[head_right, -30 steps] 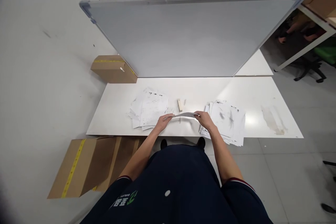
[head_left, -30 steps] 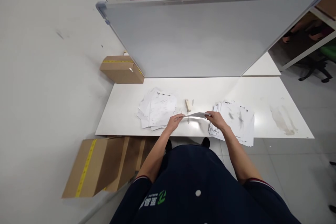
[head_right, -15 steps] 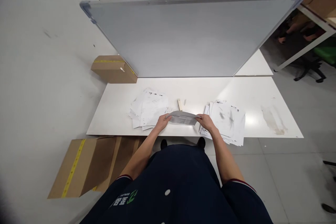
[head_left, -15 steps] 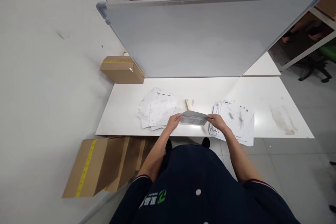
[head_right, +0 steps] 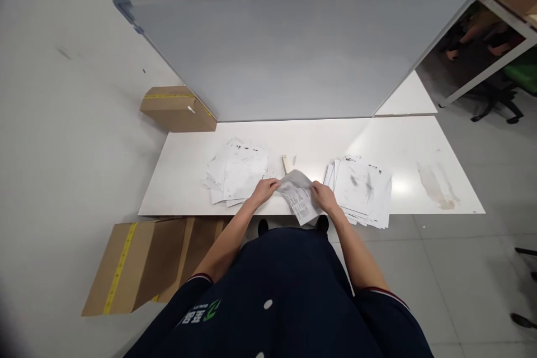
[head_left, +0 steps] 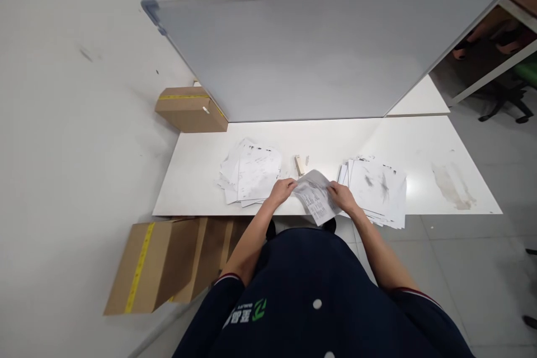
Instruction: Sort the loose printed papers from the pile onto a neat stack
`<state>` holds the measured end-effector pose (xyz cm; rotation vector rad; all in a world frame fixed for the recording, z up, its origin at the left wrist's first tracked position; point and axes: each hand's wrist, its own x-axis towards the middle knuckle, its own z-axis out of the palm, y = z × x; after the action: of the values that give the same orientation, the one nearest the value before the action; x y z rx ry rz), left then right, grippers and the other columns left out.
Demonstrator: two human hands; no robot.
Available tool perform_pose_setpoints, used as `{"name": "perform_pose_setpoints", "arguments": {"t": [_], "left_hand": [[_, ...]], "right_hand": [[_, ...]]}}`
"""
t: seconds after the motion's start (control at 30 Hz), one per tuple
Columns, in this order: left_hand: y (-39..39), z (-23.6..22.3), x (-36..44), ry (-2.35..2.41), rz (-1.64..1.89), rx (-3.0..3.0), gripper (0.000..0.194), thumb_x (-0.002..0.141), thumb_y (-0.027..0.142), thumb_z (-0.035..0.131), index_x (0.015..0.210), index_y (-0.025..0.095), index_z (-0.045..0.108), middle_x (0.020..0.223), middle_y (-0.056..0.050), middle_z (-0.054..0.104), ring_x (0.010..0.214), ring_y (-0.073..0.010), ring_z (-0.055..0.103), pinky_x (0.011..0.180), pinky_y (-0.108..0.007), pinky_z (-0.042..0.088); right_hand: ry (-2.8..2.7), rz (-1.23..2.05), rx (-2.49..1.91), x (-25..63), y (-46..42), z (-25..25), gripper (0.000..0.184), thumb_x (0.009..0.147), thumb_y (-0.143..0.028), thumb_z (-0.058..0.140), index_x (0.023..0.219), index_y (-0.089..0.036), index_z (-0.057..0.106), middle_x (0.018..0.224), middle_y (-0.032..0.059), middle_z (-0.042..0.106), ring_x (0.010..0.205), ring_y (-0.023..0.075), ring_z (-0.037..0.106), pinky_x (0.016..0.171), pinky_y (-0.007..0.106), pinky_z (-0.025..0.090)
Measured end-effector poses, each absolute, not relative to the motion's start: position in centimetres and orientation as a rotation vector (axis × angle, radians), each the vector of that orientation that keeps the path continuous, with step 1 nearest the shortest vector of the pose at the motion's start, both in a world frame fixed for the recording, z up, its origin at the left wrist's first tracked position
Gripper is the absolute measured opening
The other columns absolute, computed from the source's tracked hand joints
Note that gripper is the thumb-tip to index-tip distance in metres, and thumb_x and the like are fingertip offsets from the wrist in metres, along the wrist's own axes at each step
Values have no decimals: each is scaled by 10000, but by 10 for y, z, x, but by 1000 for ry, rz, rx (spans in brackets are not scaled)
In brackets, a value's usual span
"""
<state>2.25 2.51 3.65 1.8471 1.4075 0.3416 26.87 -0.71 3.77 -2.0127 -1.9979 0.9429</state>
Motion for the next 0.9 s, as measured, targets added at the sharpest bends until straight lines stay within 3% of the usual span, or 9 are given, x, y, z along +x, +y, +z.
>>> {"name": "perform_pose_setpoints", "arguments": {"t": [0.13,0.27,0.5,0.7,0.9], "left_hand": [[24,15,24,1580,226,1798,274,835,254,401,856,206,670,857,-39,679,822,-184,600,750,-271,430],[26,3,30,1644,182,1776,285,839,225,396,968,190,647,918,-67,673,917,-215,586,812,-310,424],[36,6,44,1686,178,1790,390,874,233,330,1222,181,499,1055,-124,622,1001,-258,552,842,-361,412],[48,9,54,1655,11,1916,499,853,161,316,1333,289,361,1097,-114,541,1014,-254,518,834,-361,400],[54,8,62,1681,-155,1927,519,821,118,339,1287,334,419,1112,-119,506,1042,-268,481,840,-386,384]], "right_hand": [[-1604,1280,-2139,297,-11,3,189,762,-278,452,703,-149,578,747,68,645,711,192,590,599,247,408],[-1479,1364,-2164,302,-13,-17,198,743,-278,461,709,-133,591,734,79,659,661,180,605,557,242,433],[-1372,1420,-2175,295,1,-34,211,722,-293,483,748,-123,604,720,106,661,630,193,616,504,251,449],[-1386,1392,-2188,292,15,-35,243,724,-301,481,772,-104,614,756,128,660,675,208,624,531,258,454],[-1429,1345,-2213,291,21,-29,228,711,-292,492,761,-111,619,782,130,667,688,205,621,544,255,447]]}}
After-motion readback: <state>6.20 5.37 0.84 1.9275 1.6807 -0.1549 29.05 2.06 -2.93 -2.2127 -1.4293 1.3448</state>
